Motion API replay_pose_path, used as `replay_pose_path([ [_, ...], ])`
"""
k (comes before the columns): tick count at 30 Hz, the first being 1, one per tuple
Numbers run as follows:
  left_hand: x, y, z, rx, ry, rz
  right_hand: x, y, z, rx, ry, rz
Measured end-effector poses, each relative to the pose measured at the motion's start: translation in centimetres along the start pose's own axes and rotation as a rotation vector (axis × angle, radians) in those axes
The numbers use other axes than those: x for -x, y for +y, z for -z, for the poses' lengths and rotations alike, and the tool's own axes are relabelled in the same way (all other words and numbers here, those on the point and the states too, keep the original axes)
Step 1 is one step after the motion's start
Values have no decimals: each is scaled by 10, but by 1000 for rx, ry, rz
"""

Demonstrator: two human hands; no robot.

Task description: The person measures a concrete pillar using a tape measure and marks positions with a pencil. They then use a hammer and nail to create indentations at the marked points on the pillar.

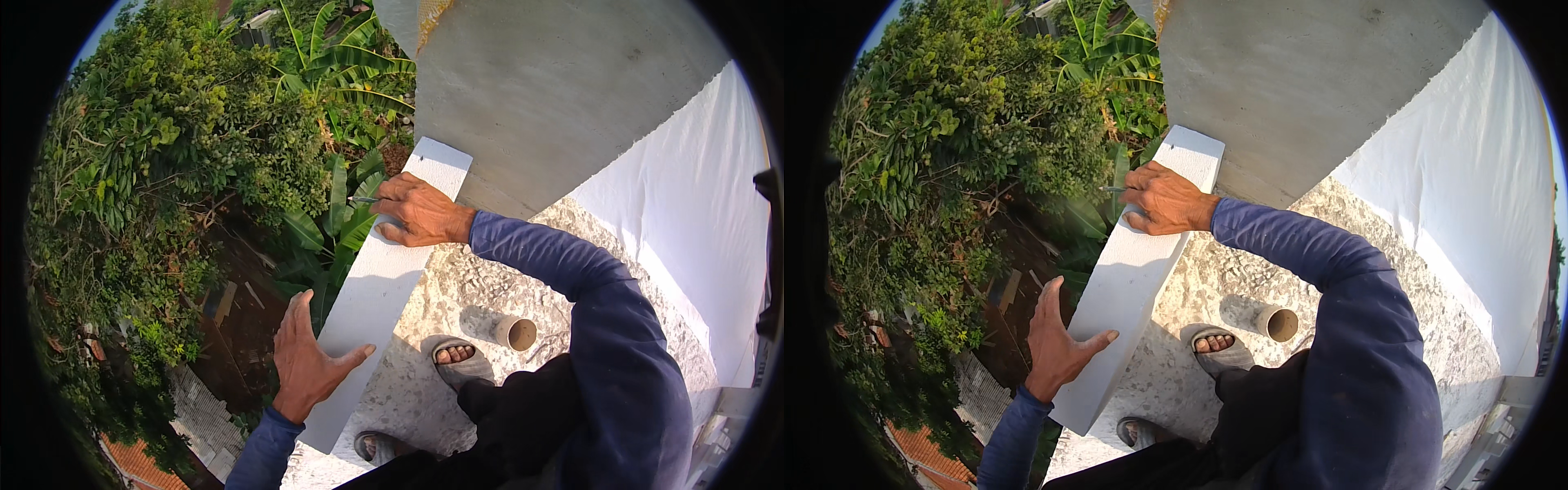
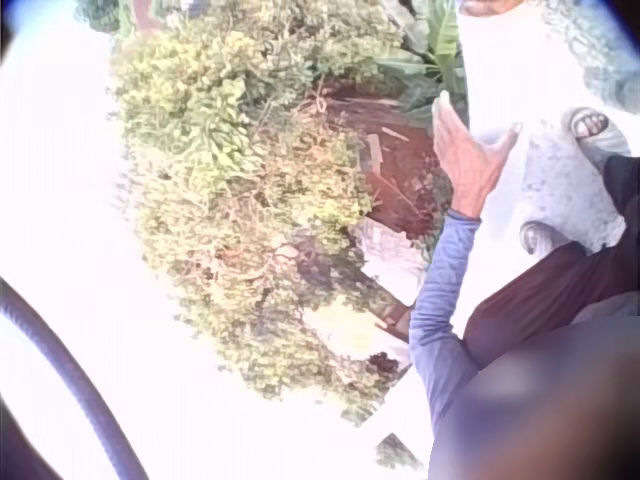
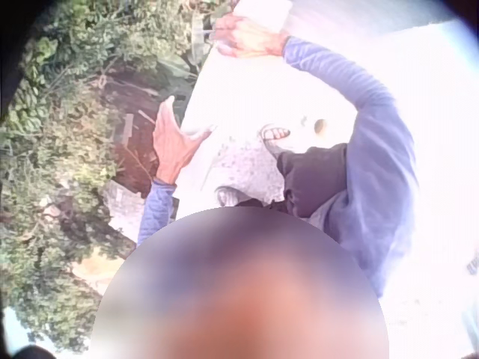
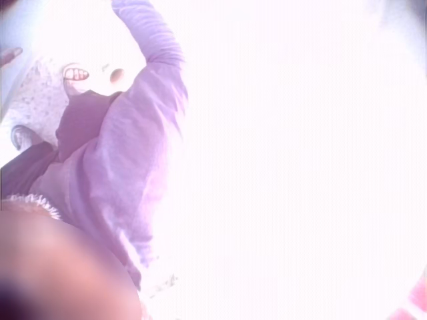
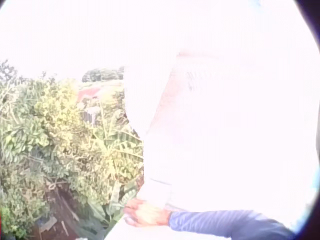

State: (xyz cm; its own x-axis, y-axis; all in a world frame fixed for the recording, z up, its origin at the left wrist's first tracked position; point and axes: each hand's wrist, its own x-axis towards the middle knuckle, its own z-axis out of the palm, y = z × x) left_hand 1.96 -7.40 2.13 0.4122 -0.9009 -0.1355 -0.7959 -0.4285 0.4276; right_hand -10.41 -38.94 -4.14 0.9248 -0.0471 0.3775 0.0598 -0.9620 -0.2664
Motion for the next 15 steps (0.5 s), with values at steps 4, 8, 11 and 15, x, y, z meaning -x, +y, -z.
replay_pose_path([
  [4, -31, 35, -21, -94, -25, -46, 0, 0, 2, -21, 4, 2],
  [8, -36, 55, -37, -31, -49, 27, 0, 0, 2, -17, 22, 10],
  [11, -39, 58, -43, -62, -55, 96, 1, 0, 1, -35, 13, 7],
  [15, -40, 60, -45, -192, -47, 35, -2, 4, 3, -14, 21, 58],
])
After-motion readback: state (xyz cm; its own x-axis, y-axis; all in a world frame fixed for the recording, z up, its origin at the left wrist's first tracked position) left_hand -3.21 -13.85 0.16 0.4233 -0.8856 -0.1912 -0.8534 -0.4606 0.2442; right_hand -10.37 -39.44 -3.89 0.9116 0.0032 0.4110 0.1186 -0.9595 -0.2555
